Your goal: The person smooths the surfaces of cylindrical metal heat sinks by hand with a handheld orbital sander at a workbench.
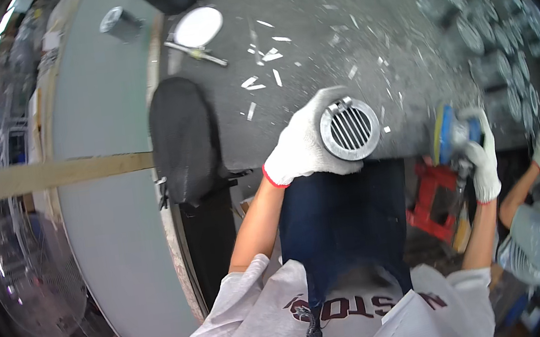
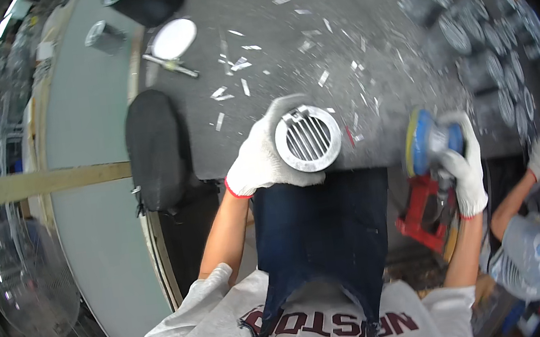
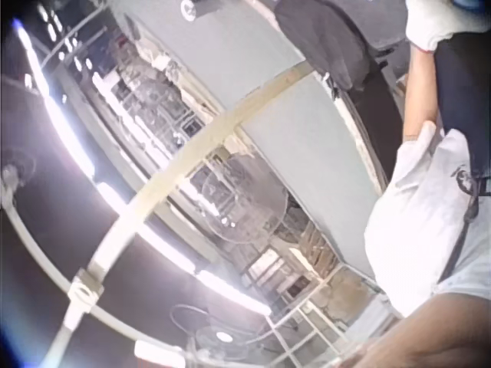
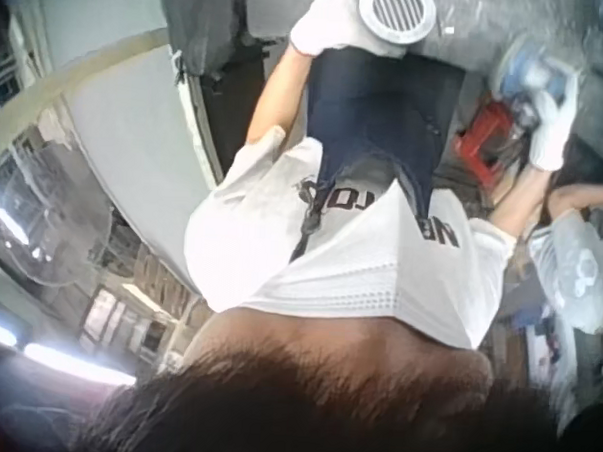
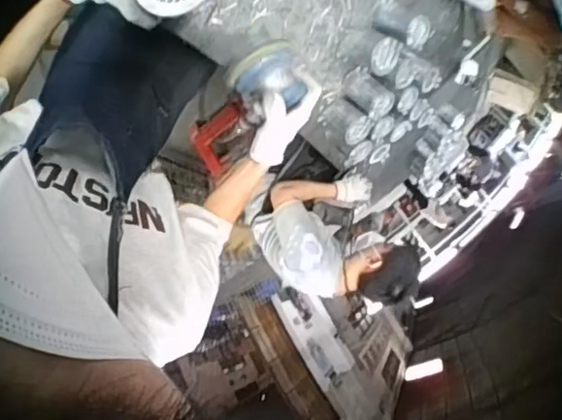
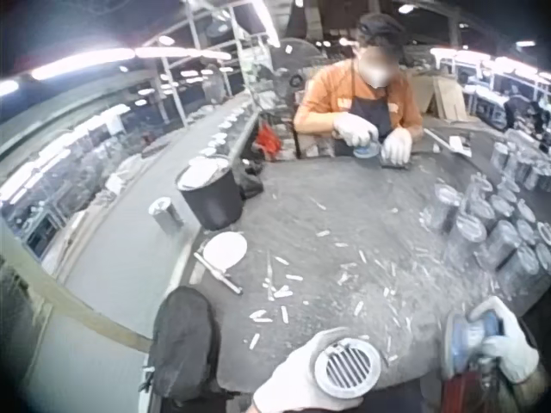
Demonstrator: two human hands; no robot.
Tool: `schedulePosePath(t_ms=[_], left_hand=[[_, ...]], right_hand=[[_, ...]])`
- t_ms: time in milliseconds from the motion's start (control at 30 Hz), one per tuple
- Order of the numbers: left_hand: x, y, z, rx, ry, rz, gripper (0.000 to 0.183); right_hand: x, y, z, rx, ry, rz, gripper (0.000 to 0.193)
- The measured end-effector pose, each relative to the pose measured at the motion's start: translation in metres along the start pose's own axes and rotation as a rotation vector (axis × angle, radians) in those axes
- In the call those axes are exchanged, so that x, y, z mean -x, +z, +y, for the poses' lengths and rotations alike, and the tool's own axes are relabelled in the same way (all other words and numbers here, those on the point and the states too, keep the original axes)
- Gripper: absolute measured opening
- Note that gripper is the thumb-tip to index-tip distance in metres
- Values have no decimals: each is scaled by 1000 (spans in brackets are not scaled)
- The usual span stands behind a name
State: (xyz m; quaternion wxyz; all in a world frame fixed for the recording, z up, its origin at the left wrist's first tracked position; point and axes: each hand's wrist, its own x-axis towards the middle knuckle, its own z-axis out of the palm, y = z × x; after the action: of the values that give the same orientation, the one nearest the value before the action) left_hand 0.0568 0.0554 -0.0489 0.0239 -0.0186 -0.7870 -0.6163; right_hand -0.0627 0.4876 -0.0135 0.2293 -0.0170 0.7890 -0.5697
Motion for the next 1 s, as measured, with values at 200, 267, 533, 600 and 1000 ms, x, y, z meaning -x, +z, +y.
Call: schedulePosePath(t_ms=[200,267,533,600,1000], left_hand=[[-24,-93,4,255,158,456,136],[-29,-155,-1,102,288,726,128],[13,-358,-106,-480,-369,1583,139],[34,-373,-113,-444,-530,1578,141],[-212,-52,43,-610,487,637,81]], right_hand=[[-66,-79,174,-859,-95,173,70],[-79,-88,205,-888,-171,281,75],[-68,-65,210,-865,-161,-28,92],[-67,-58,208,-887,-164,121,93],[-62,-33,188,-938,-231,55,73]])
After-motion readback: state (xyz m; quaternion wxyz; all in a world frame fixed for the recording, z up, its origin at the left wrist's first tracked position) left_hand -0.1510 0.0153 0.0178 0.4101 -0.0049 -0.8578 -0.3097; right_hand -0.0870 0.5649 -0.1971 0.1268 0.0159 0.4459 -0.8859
